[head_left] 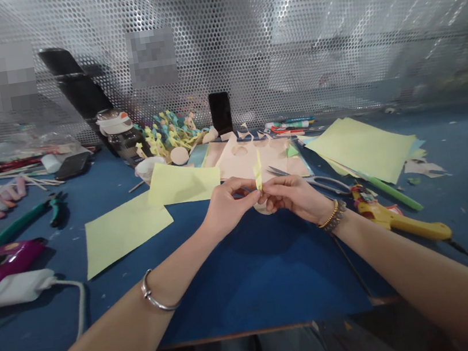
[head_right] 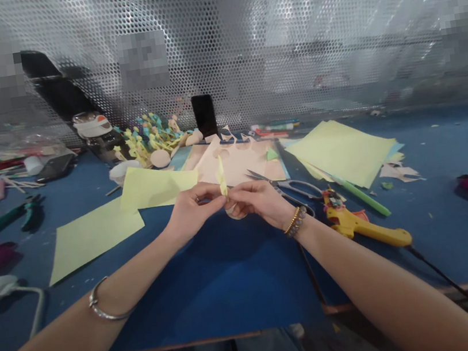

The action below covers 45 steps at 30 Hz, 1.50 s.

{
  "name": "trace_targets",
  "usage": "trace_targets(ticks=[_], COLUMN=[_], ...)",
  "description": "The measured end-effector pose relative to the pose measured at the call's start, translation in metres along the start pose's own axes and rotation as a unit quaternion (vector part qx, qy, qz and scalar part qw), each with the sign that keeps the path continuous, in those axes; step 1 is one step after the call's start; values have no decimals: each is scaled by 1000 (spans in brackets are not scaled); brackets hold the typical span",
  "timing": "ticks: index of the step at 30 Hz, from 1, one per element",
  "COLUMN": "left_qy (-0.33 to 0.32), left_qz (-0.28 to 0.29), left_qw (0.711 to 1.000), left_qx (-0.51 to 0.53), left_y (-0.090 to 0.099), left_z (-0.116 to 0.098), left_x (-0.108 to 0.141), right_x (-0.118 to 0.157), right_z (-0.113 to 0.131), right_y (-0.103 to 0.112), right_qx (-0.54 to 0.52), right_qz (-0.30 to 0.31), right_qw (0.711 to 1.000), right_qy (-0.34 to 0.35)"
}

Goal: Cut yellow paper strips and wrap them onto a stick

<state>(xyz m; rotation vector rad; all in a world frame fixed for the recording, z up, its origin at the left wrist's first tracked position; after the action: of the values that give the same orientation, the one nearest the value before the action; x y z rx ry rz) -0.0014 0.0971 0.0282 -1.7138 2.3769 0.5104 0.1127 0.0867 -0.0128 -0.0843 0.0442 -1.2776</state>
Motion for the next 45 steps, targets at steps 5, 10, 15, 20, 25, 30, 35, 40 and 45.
trace_targets(ticks=[5, 10, 15, 20, 25, 30, 35, 40, 45], left_qy=[3, 8, 11, 20, 31, 74, 81, 81, 78], left_qz=[0, 4, 4, 5, 4, 8, 18, -2, -10], left_qw=[1000, 1000, 1000, 1000, 999, 993, 992, 994, 995], left_qx=[11, 22, 23, 20, 38, 92, 98, 80, 65], left_y=[-1, -1, -1, -2, -2, -3, -5, -2, 0], left_z=[3, 4, 3, 4, 8, 19, 20, 19, 19], left_x=[-1, 0, 0, 0, 0, 1, 2, 2, 1], right_x=[1, 0, 0, 0, 1, 2, 2, 2, 3], right_z=[0, 0, -1, 0, 0, -2, -4, -3, -4], right_y=[0, 1, 0, -2, -3, -4, -3, -1, -1], right_qx=[-7, -4, -2, -2, -8, -8, -16, -20, -17], right_qz=[0, -1, 3, 4, 0, 2, -14, -28, -30], right_qw=[1000, 1000, 1000, 1000, 1000, 1000, 1000, 999, 999], right_qy=[-5, -1, 3, 5, -1, -10, -10, -9, -14])
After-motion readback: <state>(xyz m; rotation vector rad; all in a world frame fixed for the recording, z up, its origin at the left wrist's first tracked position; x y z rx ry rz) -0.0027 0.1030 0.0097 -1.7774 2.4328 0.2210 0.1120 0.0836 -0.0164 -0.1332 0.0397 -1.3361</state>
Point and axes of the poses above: each hand's wrist, its own x-axis away from the middle knuckle, its own y-axis out of the back of the hand, z = x × y, the point moved 10 cm from there along -x, towards the middle knuckle, and after that the axes turned 7 degrees about x, right-handed, at the moved point
